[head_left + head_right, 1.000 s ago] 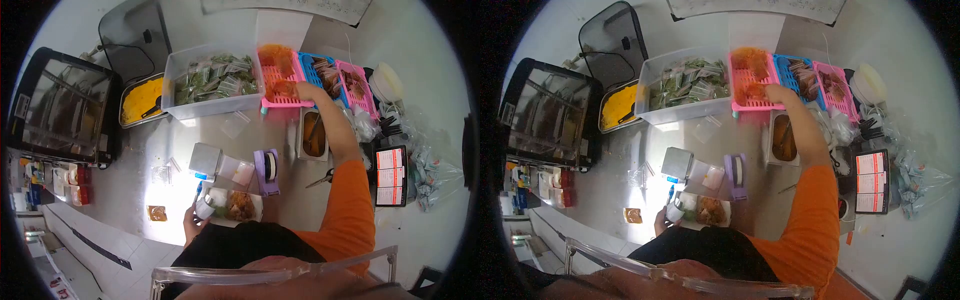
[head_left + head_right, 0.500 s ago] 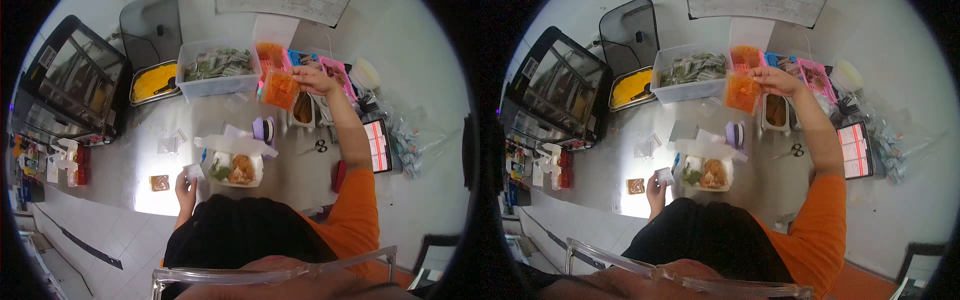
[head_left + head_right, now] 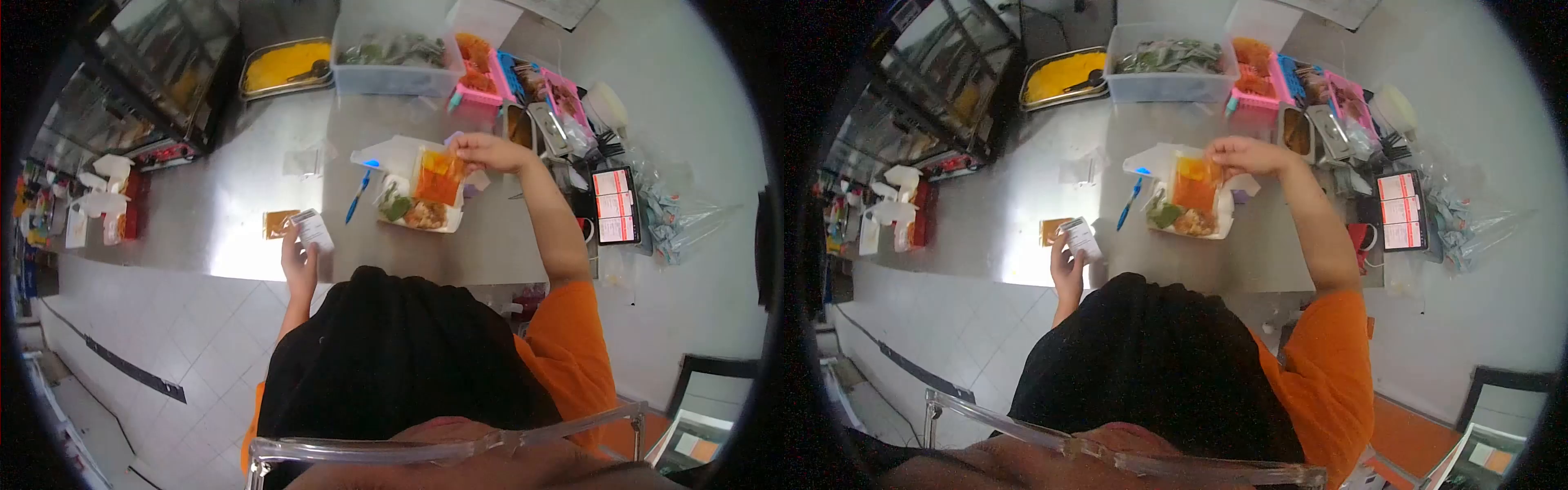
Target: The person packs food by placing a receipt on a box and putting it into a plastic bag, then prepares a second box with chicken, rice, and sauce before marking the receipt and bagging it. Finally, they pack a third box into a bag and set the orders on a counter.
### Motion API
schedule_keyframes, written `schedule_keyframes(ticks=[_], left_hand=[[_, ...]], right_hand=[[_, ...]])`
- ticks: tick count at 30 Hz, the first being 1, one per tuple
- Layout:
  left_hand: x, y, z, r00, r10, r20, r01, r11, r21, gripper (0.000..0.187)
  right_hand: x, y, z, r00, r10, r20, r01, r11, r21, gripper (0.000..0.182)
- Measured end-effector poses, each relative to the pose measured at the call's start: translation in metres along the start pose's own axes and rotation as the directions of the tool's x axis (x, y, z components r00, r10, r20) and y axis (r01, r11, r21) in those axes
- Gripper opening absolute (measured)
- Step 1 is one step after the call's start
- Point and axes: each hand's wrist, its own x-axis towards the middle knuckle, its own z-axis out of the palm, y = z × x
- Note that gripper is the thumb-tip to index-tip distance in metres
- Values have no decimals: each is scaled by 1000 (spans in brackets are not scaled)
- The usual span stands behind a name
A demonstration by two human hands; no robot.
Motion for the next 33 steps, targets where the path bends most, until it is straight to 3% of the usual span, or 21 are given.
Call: schedule_keyframes(ticks=[1, 2, 3, 6, 8, 9, 10, 12, 14, 15, 16, 22, 23, 24, 25, 26, 29, 32, 33], left_hand=[[0, -9, -5, 992, 124, -2, -123, 990, 74, 45], [-4, -5, -11, 997, 75, 19, -77, 993, 93, 44], [-7, 2, -14, 999, 26, 40, -30, 993, 112, 43], [-16, -18, -25, 995, -2, 103, -10, 993, 118, 44], [-23, -46, -26, 988, 44, 149, -63, 991, 121, 45], [-25, -49, -24, 981, 25, 195, -45, 994, 100, 45], [-25, -48, -23, 963, 75, 257, -116, 982, 150, 42], [-21, -43, -25, 913, 154, 377, -278, 912, 302, 40], [-16, -39, -26, 844, 189, 501, -454, 749, 483, 39], [-12, -41, -27, 842, 198, 502, -464, 741, 485, 40], [-7, -43, -30, 838, 206, 505, -474, 732, 489, 42], [-5, -45, -24, 877, 120, 465, -411, 688, 598, 54], [-5, -45, -23, 876, 145, 460, -427, 677, 600, 56], [-5, -44, -22, 876, 168, 453, -440, 664, 604, 58], [-5, -42, -23, 876, 190, 443, -451, 650, 612, 60], [-4, -41, -24, 879, 140, 455, -426, 656, 623, 66], [-3, -39, -26, 883, 121, 454, -410, 670, 619, 71], [-4, -41, -29, 877, 68, 477, -389, 682, 619, 78], [-3, -42, -29, 873, 52, 485, -385, 684, 619, 79]], right_hand=[[12, 18, 6, 987, 37, -158, -99, 908, -407, 16], [24, 40, 12, 951, 0, -310, -235, 651, -722, 16], [33, 52, 20, 900, -104, -424, -382, 280, -881, 16], [62, 63, 95, 771, -414, -485, -378, 315, -870, 17], [101, 76, 139, 845, -319, -428, -290, 398, -870, 16], [123, 99, 151, 897, -367, -244, -134, 301, -944, 16], [144, 100, 175, 886, -358, -295, -163, 356, -920, 15], [177, 104, 206, 828, -234, -509, -396, 399, -827, 17], [206, 136, 218, 722, -299, -624, -498, 401, -769, 19], [210, 143, 221, 662, -326, -675, -547, 407, -732, 20], [210, 150, 219, 692, -298, -657, -535, 400, -744, 21], [157, 172, 227, 715, -289, -636, -252, 742, -621, 22], [152, 179, 230, 718, -203, -665, -107, 913, -394, 22], [149, 187, 234, 737, -109, -667, 36, 992, -121, 22], [145, 185, 239, 769, -13, -640, 159, 972, 172, 22], [139, 182, 242, 829, -15, -559, 223, 925, 306, 20], [146, 209, 255, 780, -163, -604, 287, 951, 114, 17], [144, 178, 272, 688, -355, -634, 117, 915, -385, 12], [146, 176, 273, 687, -409, -601, 149, 888, -434, 11]])
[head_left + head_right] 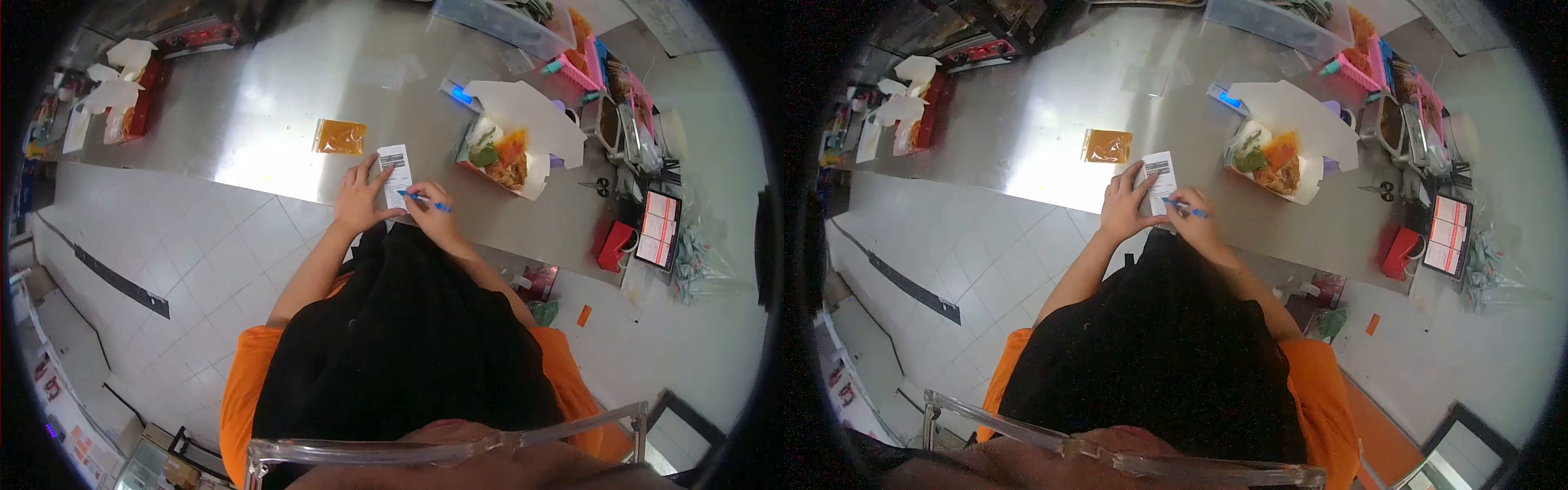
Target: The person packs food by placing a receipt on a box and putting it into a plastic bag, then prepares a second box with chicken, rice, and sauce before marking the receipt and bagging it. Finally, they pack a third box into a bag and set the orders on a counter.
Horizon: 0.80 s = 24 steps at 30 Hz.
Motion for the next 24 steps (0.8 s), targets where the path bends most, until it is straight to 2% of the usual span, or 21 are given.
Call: schedule_keyframes(ticks=[2, 5, 8, 11, 14, 17, 20, 23, 24], left_hand=[[0, -3, 2, 1000, -9, 18, 8, 1000, 21, 81], [-1, -5, 4, 1000, -7, 29, 5, 999, 48, 82], [0, -2, 1, 1000, -7, -5, 7, 1000, 13, 83], [0, -2, 3, 1000, -6, -27, 6, 1000, 1, 84], [0, -1, 2, 1000, -7, -30, 7, 1000, 3, 83], [-1, 1, 1, 999, -16, -31, 16, 1000, -2, 82], [0, 2, 0, 999, -14, -31, 14, 1000, -9, 81], [0, 0, 3, 999, -10, -34, 10, 1000, -15, 80], [0, 0, 3, 999, -9, -35, 9, 1000, -16, 80]], right_hand=[[3, -1, 4, 993, -120, 19, 120, 992, -28, 10], [6, 0, 5, 958, -246, 147, 243, 969, 38, 11], [11, 2, 3, 969, -239, 56, 239, 971, 12, 10], [14, 9, 5, 989, -137, -56, 141, 987, 72, 12], [10, 2, -8, 983, -178, 41, 178, 984, 13, 12], [12, 10, -7, 990, -110, -92, 112, 994, 11, 13], [10, 12, -6, 993, -100, -56, 103, 993, 62, 13], [6, 1, -7, 969, -242, 51, 239, 969, 56, 12], [5, 2, -7, 972, -230, 52, 227, 973, 51, 12]])
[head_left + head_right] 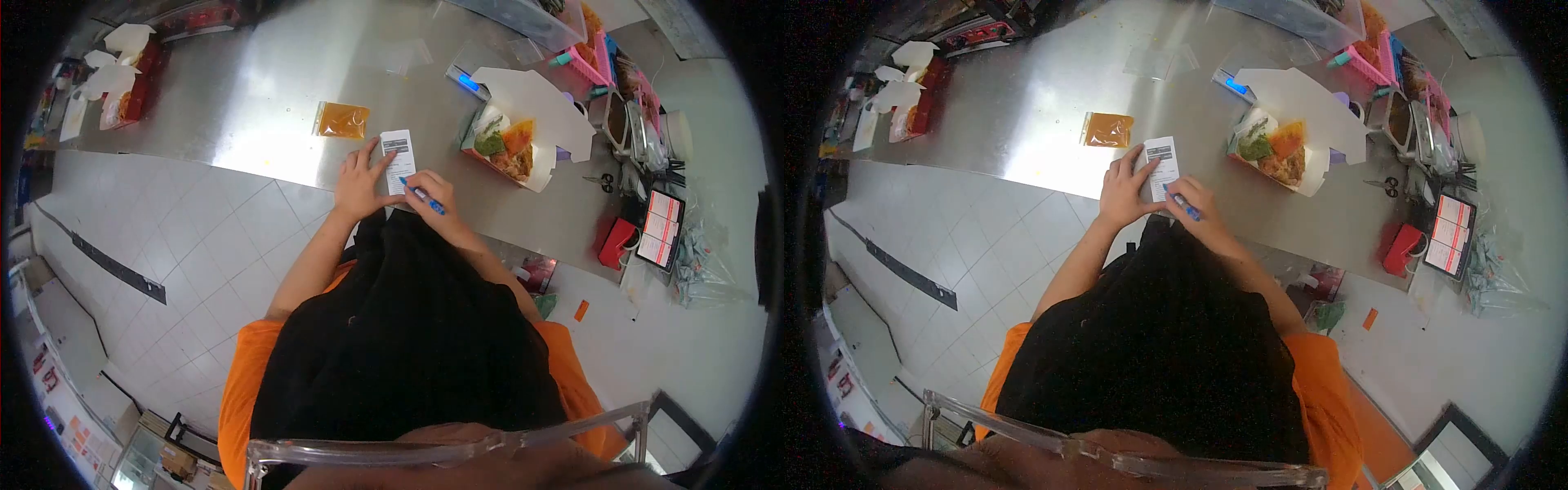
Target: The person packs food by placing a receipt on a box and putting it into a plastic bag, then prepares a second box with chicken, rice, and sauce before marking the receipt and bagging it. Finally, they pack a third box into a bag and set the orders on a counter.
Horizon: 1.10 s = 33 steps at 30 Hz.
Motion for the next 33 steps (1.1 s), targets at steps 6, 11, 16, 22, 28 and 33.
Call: schedule_keyframes(ticks=[6, 11, 16, 22, 28, 33], left_hand=[[0, 5, -2, 1000, -7, -10, 7, 1000, -3, 79], [-1, 0, 3, 999, -21, 39, 18, 997, 75, 81], [-1, 6, -2, 1000, -23, 13, 23, 999, 42, 78], [-1, 1, 2, 999, -19, 41, 16, 997, 78, 81], [-2, 4, -1, 1000, -14, 12, 13, 999, 37, 82], [-3, 1, 3, 1000, -10, 22, 8, 998, 60, 84]], right_hand=[[-8, 11, 1, 991, 72, -116, -75, 997, -28, 12], [-9, -4, 9, 995, -37, 88, 35, 999, 25, 12], [-8, 5, 1, 991, 93, -97, -94, 996, -9, 12], [-11, -5, 11, 998, -51, 37, 52, 998, -34, 14], [-9, 1, -2, 1000, -1, 1, 2, 993, -116, 15], [-10, -5, 1, 999, 9, 32, -8, 999, -36, 14]])
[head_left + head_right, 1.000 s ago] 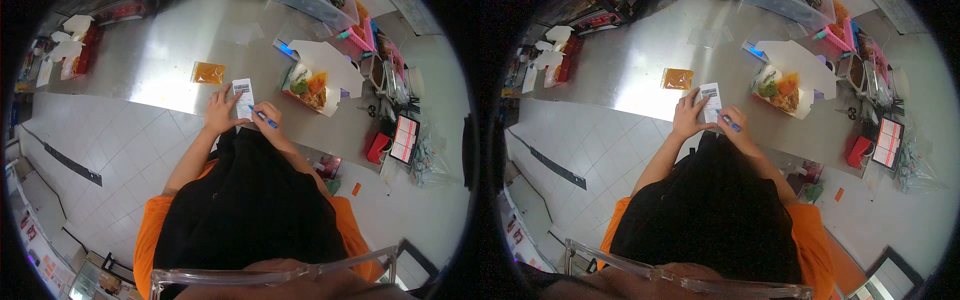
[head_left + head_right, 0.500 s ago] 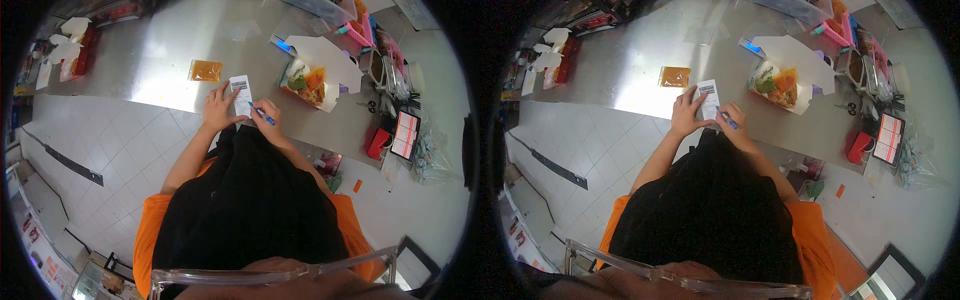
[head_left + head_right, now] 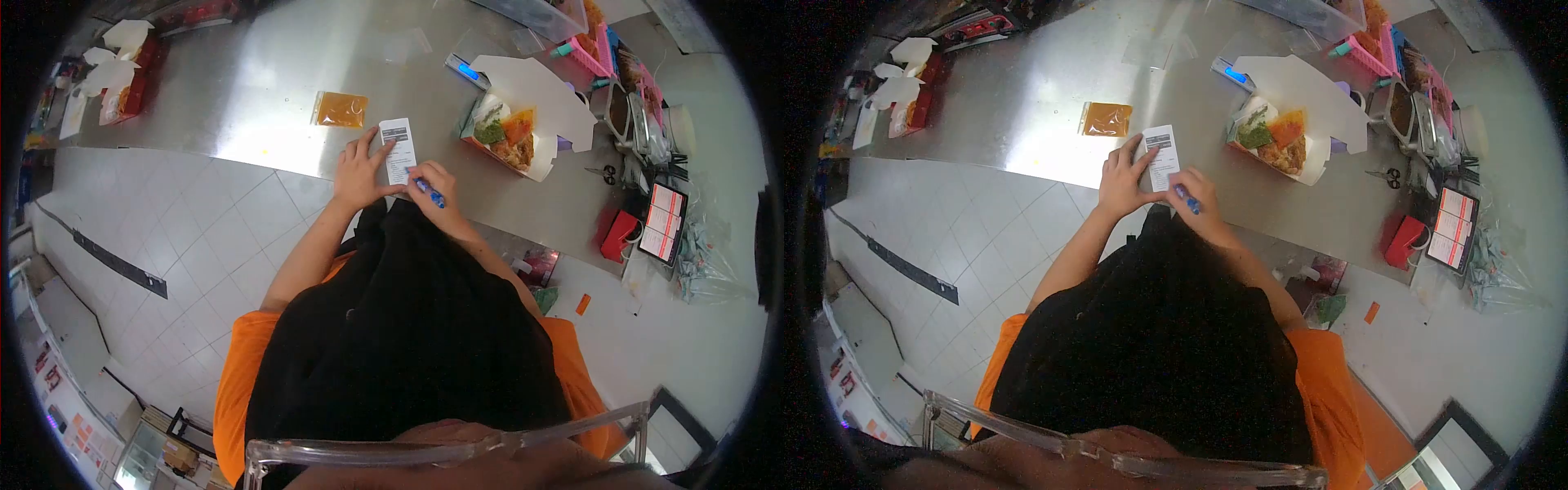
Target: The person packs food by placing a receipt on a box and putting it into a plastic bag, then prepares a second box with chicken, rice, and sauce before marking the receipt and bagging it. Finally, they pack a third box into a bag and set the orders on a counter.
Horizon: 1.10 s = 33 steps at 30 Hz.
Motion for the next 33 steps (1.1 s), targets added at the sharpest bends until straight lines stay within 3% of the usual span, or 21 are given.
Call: schedule_keyframes(ticks=[2, 5, 8, 11, 14, 17, 20, 23, 26, 29, 33], left_hand=[[0, 0, -1, 1000, -1, 17, 1, 1000, 13, 84], [0, 1, -2, 1000, -9, 15, 9, 1000, 4, 84], [-1, 2, -2, 1000, -12, 8, 12, 1000, 5, 84], [0, 0, 0, 1000, -6, 20, 5, 1000, 20, 85], [-1, 0, 0, 1000, -8, 26, 8, 1000, 22, 86], [-1, 1, -3, 1000, 14, 22, -15, 1000, 23, 89], [0, 3, -6, 999, 41, 11, -41, 999, 11, 91], [1, 6, -6, 999, 46, 18, -45, 999, -15, 103], [-1, 5, -3, 997, -1, 77, 2, 1000, -4, 112], [-2, 9, -3, 997, 78, -6, -78, 996, 46, 109], [0, 9, 1, 995, 103, 9, -103, 991, 88, 100]], right_hand=[[-2, 1, 4, 987, -101, 123, 94, 994, 60, 14], [-5, -5, 1, 998, 57, 15, -57, 998, -5, 15], [-2, -5, -5, 999, 52, -4, -52, 999, 12, 16], [-4, -4, -3, 988, -53, 148, 40, 995, 92, 15], [-7, -3, -2, 999, 36, 5, -36, 999, 7, 13], [-7, -5, -9, 984, 35, 175, -34, 999, -9, 13], [0, 0, -4, 979, 198, 53, -187, 968, -167, 17], [26, 3, -1, 901, 386, 198, -305, 888, -346, 23], [30, 24, 11, 947, 260, 187, -143, 866, -480, 20], [42, 0, -20, 957, 287, -28, -267, 843, -468, 21], [68, -2, -119, 930, 46, -364, -282, 725, -628, 17]])
